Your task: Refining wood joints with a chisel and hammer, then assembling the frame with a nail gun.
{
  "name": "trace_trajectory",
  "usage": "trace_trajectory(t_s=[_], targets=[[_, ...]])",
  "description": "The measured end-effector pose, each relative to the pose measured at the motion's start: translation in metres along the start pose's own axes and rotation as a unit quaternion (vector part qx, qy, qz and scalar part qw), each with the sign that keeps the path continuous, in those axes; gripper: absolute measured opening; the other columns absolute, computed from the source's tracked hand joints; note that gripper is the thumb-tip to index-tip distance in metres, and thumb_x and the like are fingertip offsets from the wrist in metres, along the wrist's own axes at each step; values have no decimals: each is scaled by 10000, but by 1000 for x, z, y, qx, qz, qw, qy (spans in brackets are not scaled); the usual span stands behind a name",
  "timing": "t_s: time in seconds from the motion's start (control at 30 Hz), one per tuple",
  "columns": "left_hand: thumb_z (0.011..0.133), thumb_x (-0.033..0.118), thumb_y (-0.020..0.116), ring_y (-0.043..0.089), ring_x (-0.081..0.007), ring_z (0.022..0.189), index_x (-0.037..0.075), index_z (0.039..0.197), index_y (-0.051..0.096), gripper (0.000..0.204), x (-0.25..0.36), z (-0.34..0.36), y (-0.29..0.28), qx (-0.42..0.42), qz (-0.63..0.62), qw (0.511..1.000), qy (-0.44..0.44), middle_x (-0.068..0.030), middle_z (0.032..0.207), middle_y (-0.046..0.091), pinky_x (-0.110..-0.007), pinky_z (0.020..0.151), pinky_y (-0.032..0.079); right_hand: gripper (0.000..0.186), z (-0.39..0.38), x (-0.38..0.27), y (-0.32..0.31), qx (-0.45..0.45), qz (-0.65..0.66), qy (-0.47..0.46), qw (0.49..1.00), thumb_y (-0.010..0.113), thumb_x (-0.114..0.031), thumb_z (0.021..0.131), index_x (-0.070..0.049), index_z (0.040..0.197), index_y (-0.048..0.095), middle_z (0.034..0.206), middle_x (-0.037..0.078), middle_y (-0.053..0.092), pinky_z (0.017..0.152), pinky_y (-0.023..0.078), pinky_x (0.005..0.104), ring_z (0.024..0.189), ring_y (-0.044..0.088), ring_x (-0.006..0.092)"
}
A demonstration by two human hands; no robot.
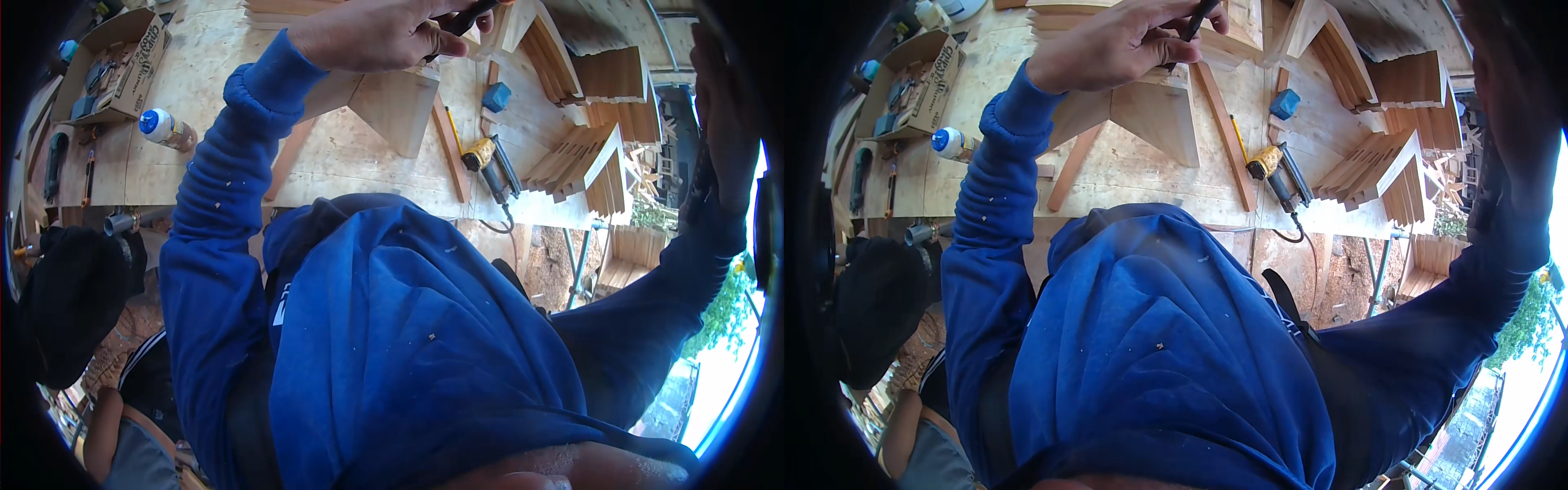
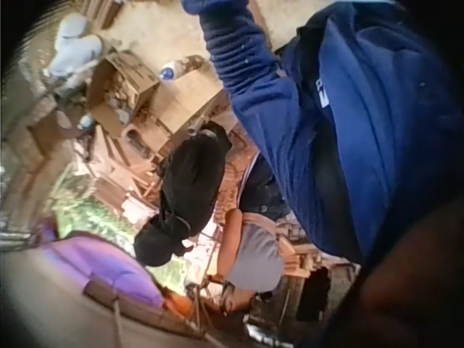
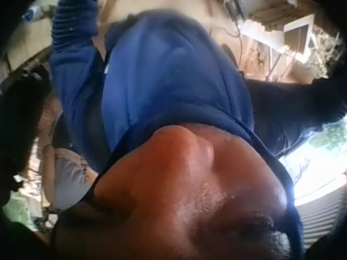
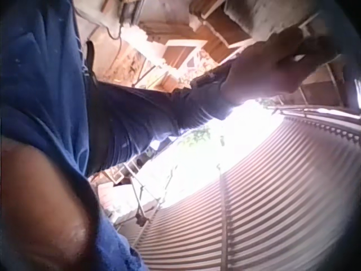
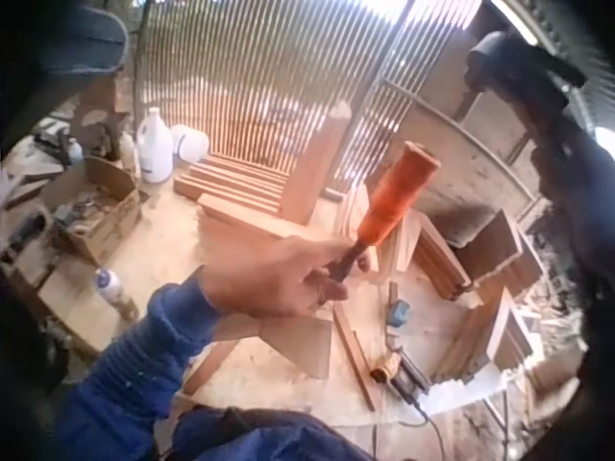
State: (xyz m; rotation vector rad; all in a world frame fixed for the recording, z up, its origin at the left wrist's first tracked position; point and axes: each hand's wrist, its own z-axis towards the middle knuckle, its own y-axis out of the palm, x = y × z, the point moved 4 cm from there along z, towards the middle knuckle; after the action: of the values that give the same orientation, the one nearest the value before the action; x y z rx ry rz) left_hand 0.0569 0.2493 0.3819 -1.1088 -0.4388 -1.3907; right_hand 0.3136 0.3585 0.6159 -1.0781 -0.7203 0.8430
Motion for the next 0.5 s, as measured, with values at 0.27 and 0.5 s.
trace_trajectory(t_s=[0.27,0.5], targets=[[924,-8,605,654,-306,894,-21,1322,489,415,12,1,2,-37,-9,997,-63,-194,1017,652,-370,787,510,446,-16,-45,23,-11,-81,-128,988,563,-101,969,-30,1406,509,1357,141,561,944,441,335,1213,555,262],[930,3,601,649,-322,928,-29,1385,444,483,7,3,1,-37,-37,997,-61,-227,1038,648,-401,816,503,368,-32,-51,38,40,44,-39,998,612,-110,984,-117,1351,582,1212,136,682,654,565,250,926,709,190]])
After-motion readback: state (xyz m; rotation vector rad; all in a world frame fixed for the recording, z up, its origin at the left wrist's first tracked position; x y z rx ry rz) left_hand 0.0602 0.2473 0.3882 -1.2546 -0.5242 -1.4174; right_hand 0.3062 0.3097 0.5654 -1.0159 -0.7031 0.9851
